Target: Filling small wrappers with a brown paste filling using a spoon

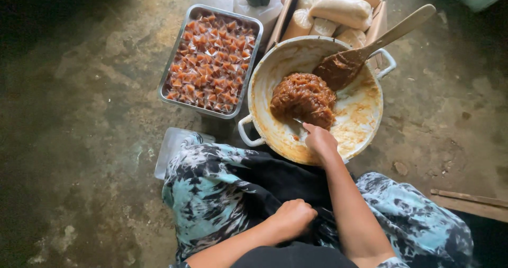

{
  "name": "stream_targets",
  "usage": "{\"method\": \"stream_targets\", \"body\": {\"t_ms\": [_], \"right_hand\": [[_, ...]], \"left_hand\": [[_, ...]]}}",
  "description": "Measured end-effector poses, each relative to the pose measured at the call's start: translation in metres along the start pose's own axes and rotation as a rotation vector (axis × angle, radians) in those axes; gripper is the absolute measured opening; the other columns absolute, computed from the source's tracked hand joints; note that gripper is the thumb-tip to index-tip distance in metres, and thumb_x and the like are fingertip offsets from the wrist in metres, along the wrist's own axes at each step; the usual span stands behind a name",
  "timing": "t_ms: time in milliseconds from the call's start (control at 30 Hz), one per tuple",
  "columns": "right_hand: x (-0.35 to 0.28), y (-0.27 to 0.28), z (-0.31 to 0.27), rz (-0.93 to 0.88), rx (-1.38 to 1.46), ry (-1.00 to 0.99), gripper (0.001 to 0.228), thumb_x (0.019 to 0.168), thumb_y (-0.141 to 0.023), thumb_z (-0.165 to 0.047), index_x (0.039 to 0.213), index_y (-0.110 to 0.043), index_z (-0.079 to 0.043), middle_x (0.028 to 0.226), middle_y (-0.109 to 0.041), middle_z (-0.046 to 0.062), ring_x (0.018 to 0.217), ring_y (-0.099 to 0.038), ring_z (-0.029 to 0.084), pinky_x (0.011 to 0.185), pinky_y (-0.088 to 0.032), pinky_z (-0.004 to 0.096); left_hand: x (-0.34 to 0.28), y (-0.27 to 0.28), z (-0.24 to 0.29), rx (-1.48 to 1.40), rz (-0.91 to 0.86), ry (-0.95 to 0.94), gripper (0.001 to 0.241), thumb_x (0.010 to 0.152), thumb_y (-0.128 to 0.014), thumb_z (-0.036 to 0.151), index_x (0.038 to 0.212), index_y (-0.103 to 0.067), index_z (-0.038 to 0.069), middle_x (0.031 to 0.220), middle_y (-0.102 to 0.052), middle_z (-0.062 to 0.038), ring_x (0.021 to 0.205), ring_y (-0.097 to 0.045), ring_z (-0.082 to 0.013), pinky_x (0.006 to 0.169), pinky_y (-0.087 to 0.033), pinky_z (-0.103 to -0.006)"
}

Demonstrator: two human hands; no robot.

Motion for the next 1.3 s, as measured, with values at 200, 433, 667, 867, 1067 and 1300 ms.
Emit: {"method": "stream_targets", "body": {"t_ms": [200, 433, 667, 867, 1067, 1300], "right_hand": [[0.007, -0.001, 0.004, 0.012, 0.044, 0.047, 0.063, 0.099, -0.033, -0.018, 0.156, -0.045, -0.044, 0.149, -0.058, 0.000, 0.129, -0.059, 0.032, 0.086, -0.051, 0.044], [0.017, -0.001, 0.019, -0.016, 0.111, 0.040, 0.062, 0.099, -0.034, -0.018, 0.156, -0.045, -0.041, 0.152, -0.056, 0.001, 0.135, -0.055, 0.033, 0.099, -0.048, 0.045], [0.001, 0.012, 0.019, 0.108, -0.105, 0.128, 0.067, 0.088, -0.041, -0.013, 0.147, -0.057, -0.043, 0.135, -0.065, 0.005, 0.122, -0.064, 0.034, 0.091, -0.052, 0.045], [-0.003, -0.001, -0.002, 0.078, -0.076, 0.155, 0.071, 0.093, -0.032, -0.010, 0.156, -0.044, -0.040, 0.135, -0.062, 0.017, 0.121, -0.061, 0.043, 0.094, -0.049, 0.053], [-0.001, 0.002, 0.011, 0.069, -0.046, 0.063, 0.075, 0.092, -0.031, -0.006, 0.159, -0.039, -0.038, 0.140, -0.061, 0.015, 0.126, -0.059, 0.039, 0.097, -0.048, 0.051], [-0.003, -0.005, 0.010, -0.006, -0.069, 0.044, 0.076, 0.094, -0.032, -0.008, 0.160, -0.037, -0.045, 0.138, -0.065, 0.010, 0.122, -0.062, 0.035, 0.091, -0.049, 0.048]], "left_hand": [[0.004, 0.012, 0.012, 0.048, 0.097, -0.030, 0.017, 0.067, -0.075, 0.007, 0.083, -0.070, 0.008, 0.100, -0.055, -0.012, 0.086, -0.054, -0.0362, 0.052, -0.050, -0.0520], [0.019, -0.007, 0.004, -0.018, 0.063, 0.000, 0.022, 0.068, -0.066, 0.003, 0.089, -0.071, 0.003, 0.091, -0.065, -0.015, 0.086, -0.064, -0.0439, 0.062, -0.052, -0.0581], [0.019, -0.007, 0.013, -0.088, -0.002, 0.013, 0.032, 0.066, -0.065, 0.004, 0.098, -0.067, 0.007, 0.095, -0.066, -0.015, 0.086, -0.065, -0.0455, 0.062, -0.050, -0.0578], [0.016, -0.010, 0.015, -0.138, 0.035, -0.036, 0.022, 0.069, -0.065, 0.001, 0.091, -0.065, 0.002, 0.095, -0.058, -0.019, 0.081, -0.063, -0.0468, 0.065, -0.050, -0.0574], [0.006, 0.007, 0.020, -0.219, 0.063, -0.053, 0.037, 0.066, -0.062, -0.001, 0.102, -0.063, 0.003, 0.097, -0.059, -0.019, 0.083, -0.062, -0.0479, 0.069, -0.048, -0.0563], [-0.003, 0.030, 0.025, -0.301, 0.039, -0.005, 0.080, 0.065, -0.061, -0.010, 0.141, -0.055, 0.016, 0.101, -0.057, -0.019, 0.088, -0.063, -0.0482, 0.071, -0.047, -0.0543]]}}
Point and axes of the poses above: each hand's wrist, its own x-axis towards the middle knuckle, its own y-axis out of the back of the hand, z = x × y, the point moved 10 cm from there along x, towards the middle knuckle
